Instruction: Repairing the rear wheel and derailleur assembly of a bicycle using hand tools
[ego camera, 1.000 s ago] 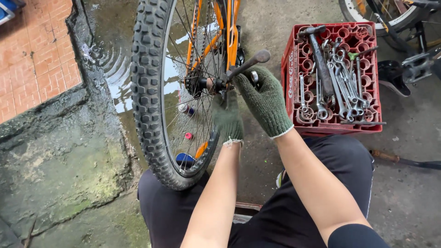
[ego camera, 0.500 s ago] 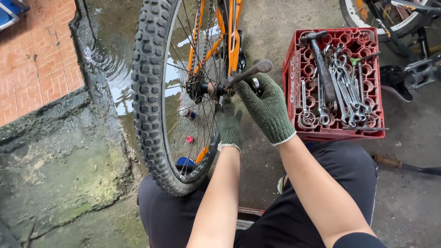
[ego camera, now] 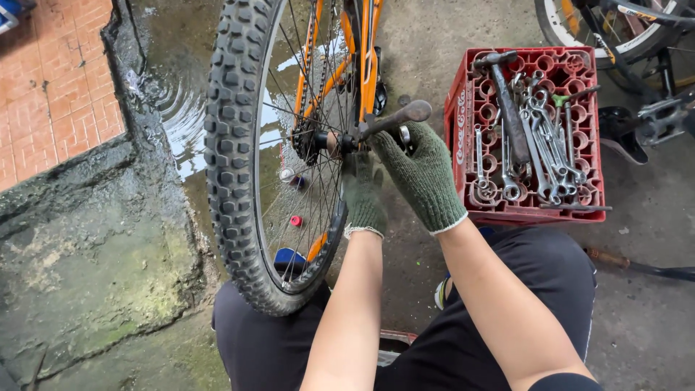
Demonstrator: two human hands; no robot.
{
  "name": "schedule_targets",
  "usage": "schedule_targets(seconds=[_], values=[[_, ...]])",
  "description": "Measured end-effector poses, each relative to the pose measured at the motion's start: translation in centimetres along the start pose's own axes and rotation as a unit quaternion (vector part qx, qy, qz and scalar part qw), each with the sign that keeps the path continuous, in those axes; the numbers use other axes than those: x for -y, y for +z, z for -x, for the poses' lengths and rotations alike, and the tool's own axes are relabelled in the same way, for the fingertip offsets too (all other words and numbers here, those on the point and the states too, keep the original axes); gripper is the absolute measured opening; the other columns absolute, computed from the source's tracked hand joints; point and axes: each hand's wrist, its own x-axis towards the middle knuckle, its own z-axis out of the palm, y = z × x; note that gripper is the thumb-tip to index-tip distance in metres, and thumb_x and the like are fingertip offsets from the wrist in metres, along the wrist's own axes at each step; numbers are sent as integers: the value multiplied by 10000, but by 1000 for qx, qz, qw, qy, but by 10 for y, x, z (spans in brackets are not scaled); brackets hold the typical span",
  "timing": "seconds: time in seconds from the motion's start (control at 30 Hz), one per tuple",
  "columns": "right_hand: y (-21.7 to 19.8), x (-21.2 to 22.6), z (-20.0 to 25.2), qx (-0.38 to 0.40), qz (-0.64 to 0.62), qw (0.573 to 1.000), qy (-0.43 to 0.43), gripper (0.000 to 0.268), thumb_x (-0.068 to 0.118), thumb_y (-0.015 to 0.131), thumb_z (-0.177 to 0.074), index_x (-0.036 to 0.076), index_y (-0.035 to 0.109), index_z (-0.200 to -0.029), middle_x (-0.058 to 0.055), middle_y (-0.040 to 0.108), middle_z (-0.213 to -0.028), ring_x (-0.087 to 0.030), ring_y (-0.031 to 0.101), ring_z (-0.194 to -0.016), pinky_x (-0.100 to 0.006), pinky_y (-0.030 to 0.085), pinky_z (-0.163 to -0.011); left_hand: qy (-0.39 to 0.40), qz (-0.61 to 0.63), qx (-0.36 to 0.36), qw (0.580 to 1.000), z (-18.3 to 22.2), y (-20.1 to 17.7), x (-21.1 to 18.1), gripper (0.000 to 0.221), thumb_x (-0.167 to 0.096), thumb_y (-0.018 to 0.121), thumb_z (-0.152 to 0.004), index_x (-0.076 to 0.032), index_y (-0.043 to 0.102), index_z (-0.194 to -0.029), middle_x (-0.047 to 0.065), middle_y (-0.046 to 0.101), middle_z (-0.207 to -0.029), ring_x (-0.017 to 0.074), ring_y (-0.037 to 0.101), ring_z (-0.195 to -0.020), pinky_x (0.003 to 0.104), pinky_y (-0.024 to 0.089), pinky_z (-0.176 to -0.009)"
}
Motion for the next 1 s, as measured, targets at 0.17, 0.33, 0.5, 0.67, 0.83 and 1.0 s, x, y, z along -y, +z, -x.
schedule_targets(seconds=[0.17, 0.33, 0.5, 0.67, 0.83, 1.0], values=[[5, 6, 0, -6, 7, 1000, 6, 279, 265, 830, -906, 53, 735, -1061, -173, 723, -924, -235, 707, -896, -415, 614, -769, -43, 1, 1, 999, -14, 6, -3, 543, -179, 709, -947, -43, 520, -1438, 190, 524, -1463, 401, 510, -1342, 540, 574, -1037], [1, -12, -12, -10, 20, 1000, -4, 236, 280, 787, -958, 74, 746, -1067, -157, 680, -921, -194, 637, -887, -370, 595, -775, -32, -16, -21, 999, -31, -7, 4, 415, -309, 627, -936, 0, 613, -1213, 94, 571, -1086, 215, 539, -933, 343, 473, -737], [-3, -11, -17, 6, 18, 1000, -25, 197, 250, 803, -954, 77, 759, -1038, -166, 695, -920, -200, 658, -893, -362, 602, -778, 70, -188, -8, 980, -50, -25, 18, 389, -435, 765, -815, -55, 689, -855, 3, 557, -601, 101, 472, -531, 267, 344, -481], [0, 1, -19, 9, 64, 994, -83, 165, 244, 754, -987, 101, 755, -1069, -180, 687, -941, -305, 688, -941, -434, 586, -787, 64, -84, 29, 994, 2, 3, -9, 335, -394, 729, -880, -110, 718, -1057, -54, 594, -756, 63, 503, -687, 223, 359, -620], [-1, 2, -20, 16, 72, 992, -104, 160, 245, 715, -1014, 101, 755, -1072, -178, 650, -886, -297, 658, -929, -433, 568, -801, 2, -15, 73, 997, -59, -35, 15, 207, -93, 667, -953, 87, 697, -1051, 241, 735, -942, 359, 728, -809, 410, 630, -559], [2, -4, -21, 20, 85, 988, -126, 163, 278, 721, -1004, 167, 765, -1113, -118, 639, -883, -258, 650, -937, -441, 568, -820, 54, -345, 12, 937, -47, -18, 6, 317, -498, 748, -832, -255, 802, -1028, -6, 788, -838, 159, 749, -670, 301, 584, -497]])
